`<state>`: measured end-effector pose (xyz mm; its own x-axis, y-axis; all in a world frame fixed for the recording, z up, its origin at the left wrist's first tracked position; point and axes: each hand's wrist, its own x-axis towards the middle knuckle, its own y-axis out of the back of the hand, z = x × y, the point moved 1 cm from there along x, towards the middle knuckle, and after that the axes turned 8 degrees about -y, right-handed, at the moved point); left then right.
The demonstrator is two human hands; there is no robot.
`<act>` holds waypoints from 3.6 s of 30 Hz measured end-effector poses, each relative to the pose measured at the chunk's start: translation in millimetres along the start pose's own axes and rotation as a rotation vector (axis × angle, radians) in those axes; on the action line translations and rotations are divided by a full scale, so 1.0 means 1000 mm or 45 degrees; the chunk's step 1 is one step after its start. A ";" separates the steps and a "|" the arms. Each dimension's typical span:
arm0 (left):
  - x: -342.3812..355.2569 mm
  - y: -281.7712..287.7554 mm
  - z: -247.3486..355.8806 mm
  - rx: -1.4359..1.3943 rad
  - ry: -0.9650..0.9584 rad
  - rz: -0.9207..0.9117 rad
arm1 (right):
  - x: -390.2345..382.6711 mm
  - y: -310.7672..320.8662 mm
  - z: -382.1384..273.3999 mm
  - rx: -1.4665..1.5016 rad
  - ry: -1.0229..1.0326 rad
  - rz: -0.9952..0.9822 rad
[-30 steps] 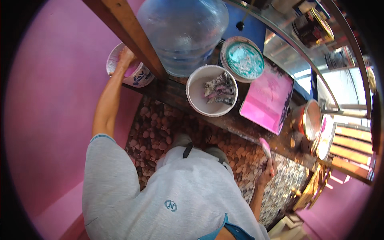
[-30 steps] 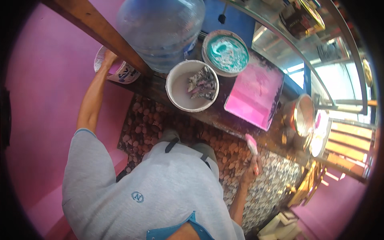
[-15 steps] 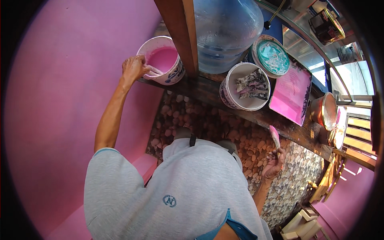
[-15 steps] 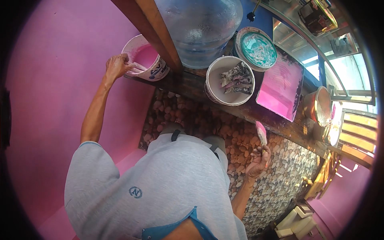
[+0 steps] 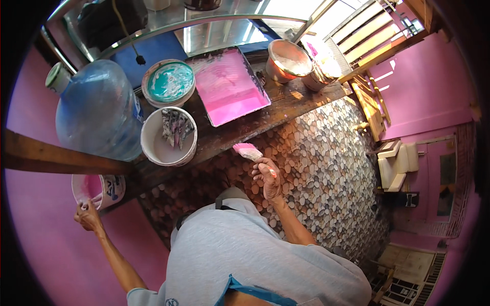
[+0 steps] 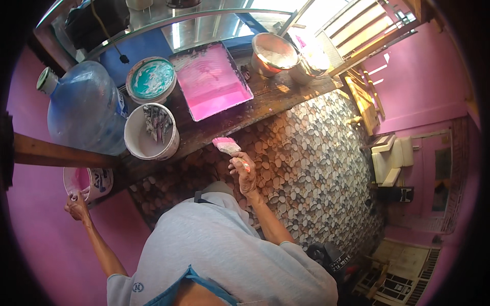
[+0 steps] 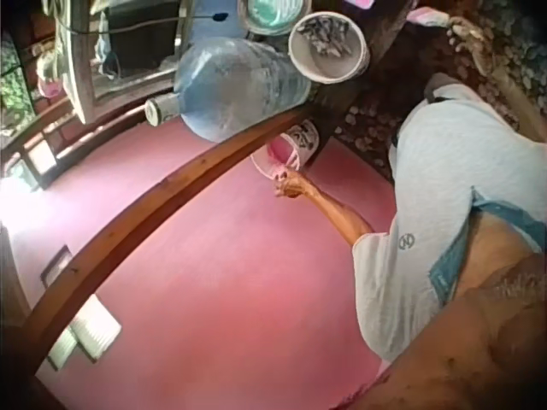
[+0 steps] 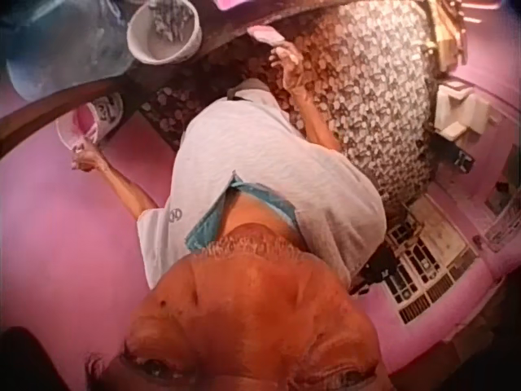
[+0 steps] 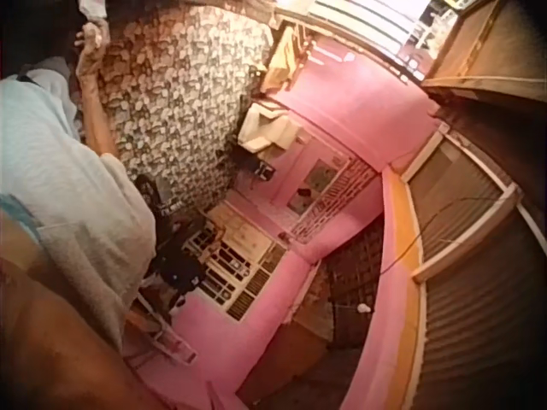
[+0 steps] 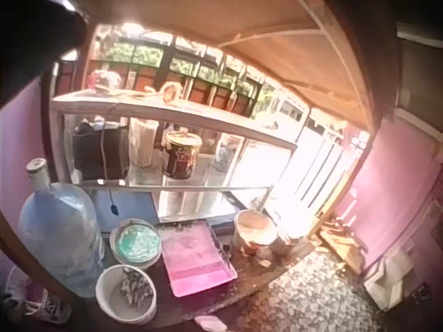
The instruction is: The person stirs pink paint in a white bucket with a stick, pours the paint onto a rectangular metal tray, and then uses a putty knife to spread and smooth the paint across the surface of the tray.
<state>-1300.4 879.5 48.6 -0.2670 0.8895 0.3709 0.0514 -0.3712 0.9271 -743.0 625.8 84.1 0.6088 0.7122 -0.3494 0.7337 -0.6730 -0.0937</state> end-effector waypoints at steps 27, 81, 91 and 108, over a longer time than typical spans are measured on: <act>-0.004 -0.046 0.052 -1.026 1.095 -0.129 | 0.182 0.121 -0.087 -0.006 0.161 -0.052; 0.010 0.032 -0.064 -0.404 -0.051 -0.067 | -0.119 -0.421 0.135 -0.227 -1.049 -1.530; 0.030 0.020 -0.142 -0.446 -0.184 -0.277 | -0.182 -0.544 0.188 -0.019 -1.156 -0.921; 0.031 0.028 -0.204 -1.066 0.001 -0.429 | -0.235 -0.644 0.200 0.251 -1.287 -0.223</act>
<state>-1503.2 842.2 75.1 -0.1420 0.9861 0.0865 -0.7469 -0.1641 0.6443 -1418.7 852.2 40.4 -0.1041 0.3656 -0.9249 0.6695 -0.6620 -0.3370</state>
